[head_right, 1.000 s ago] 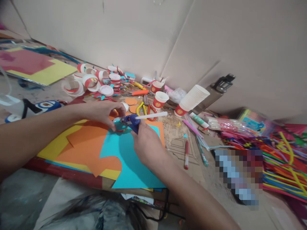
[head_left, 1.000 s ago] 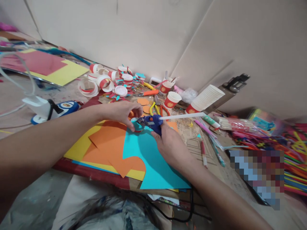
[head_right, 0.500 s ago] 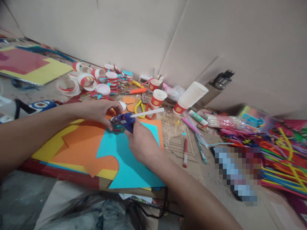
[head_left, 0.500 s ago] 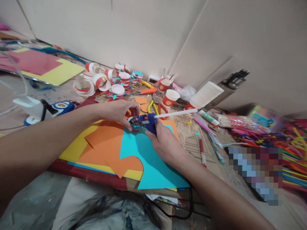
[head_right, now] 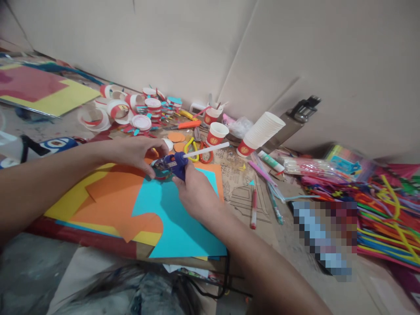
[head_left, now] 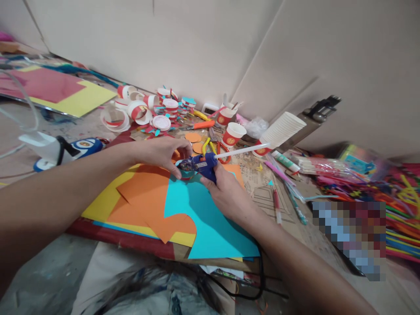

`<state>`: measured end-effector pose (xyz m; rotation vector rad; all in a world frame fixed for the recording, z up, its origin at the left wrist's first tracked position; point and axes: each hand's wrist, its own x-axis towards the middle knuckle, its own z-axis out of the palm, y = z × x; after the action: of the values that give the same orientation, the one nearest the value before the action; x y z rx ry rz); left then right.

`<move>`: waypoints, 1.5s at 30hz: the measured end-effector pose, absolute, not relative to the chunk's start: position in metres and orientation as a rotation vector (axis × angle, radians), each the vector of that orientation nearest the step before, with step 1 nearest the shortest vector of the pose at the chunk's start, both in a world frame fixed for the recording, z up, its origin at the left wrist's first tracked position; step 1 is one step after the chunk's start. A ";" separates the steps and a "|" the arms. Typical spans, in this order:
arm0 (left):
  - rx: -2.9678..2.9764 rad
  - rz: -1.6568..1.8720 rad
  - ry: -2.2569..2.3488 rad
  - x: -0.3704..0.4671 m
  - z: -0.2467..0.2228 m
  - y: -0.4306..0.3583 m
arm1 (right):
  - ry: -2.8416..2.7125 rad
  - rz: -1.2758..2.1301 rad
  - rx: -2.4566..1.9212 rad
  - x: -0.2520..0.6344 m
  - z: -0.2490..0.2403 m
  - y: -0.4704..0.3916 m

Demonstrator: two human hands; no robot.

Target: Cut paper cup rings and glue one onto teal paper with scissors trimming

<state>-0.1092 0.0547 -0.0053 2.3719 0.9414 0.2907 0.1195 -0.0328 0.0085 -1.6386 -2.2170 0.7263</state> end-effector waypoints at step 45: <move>2.353 0.297 0.920 -0.110 -0.005 0.054 | -2.388 0.236 -1.738 0.120 0.013 -0.044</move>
<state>-0.1104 0.0543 -0.0054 2.3530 0.9197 0.2974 0.1205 -0.0441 0.0134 -1.7376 -2.3877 0.2356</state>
